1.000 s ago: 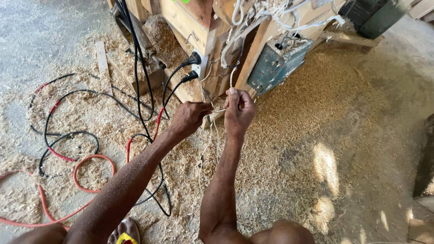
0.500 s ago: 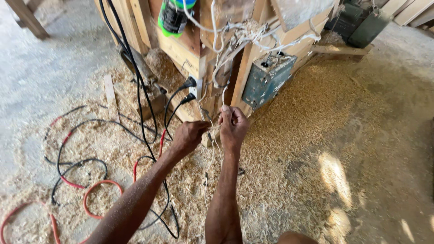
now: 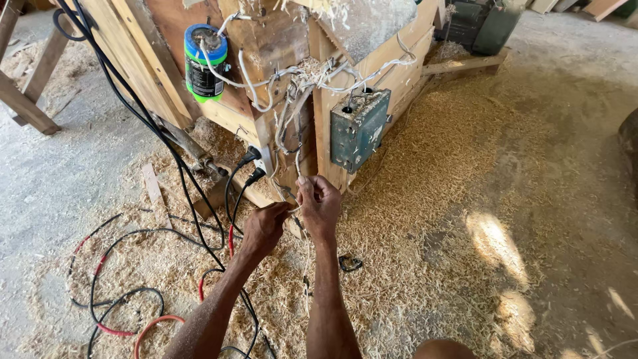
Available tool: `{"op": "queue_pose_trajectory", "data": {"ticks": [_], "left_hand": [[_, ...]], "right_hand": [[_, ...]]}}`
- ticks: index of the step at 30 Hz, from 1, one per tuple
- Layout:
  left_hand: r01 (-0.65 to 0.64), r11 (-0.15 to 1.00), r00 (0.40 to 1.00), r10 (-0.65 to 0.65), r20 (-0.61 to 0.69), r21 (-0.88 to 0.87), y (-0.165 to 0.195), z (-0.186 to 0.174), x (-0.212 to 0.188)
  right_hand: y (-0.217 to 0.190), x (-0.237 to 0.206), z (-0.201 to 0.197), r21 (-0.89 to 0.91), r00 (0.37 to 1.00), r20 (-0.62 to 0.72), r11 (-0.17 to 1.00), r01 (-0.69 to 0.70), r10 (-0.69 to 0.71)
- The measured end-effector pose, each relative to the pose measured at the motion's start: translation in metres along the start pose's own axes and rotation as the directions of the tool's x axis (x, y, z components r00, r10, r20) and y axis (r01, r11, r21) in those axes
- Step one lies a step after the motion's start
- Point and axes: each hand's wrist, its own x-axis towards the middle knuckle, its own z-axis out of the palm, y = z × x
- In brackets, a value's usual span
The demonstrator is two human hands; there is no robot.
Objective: The person crouches beside a woodworking machine and works on its tangled electrical cords, plugging a power cord into a socket on the machine and tying the wires together with string to secure them to the frame. They continue binding and arranging the cords along the machine throughout the clip.
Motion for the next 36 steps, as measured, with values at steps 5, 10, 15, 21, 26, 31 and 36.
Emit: {"op": "queue_pose_trajectory", "data": {"ticks": [5,10,15,21,26,31,36], "left_hand": [[-0.034,0.999,0.999,0.033,-0.024,-0.031,-0.007,0.003,-0.002],[-0.138,0.988,0.986,0.129,-0.107,-0.074,0.002,-0.007,-0.003],[0.057,0.998,0.998,-0.056,0.026,-0.012,0.021,-0.021,0.0],[0.041,0.999,0.998,-0.042,-0.036,-0.031,0.037,-0.031,-0.003],[-0.011,0.998,0.997,0.007,-0.076,-0.055,0.029,-0.024,-0.006],[0.002,0.999,1.0,-0.003,-0.03,-0.032,0.01,-0.011,-0.008],[-0.032,0.999,0.999,0.031,-0.043,-0.021,-0.001,-0.001,-0.007]], "right_hand": [[0.0,0.0,0.001,-0.013,0.999,-0.003,0.999,-0.036,0.036],[0.001,-0.001,0.003,-0.036,0.997,-0.04,0.997,-0.069,0.067],[0.0,-0.002,0.007,0.052,1.0,-0.005,0.999,-0.006,0.006],[-0.003,-0.002,0.004,-0.024,0.996,-0.003,0.996,-0.09,0.09],[-0.001,-0.004,0.003,0.067,1.0,-0.009,0.998,0.001,-0.001],[0.003,-0.003,0.001,0.009,1.0,-0.002,1.0,-0.004,0.004],[0.002,-0.003,0.002,0.057,1.0,0.02,0.998,0.011,-0.012]]}}
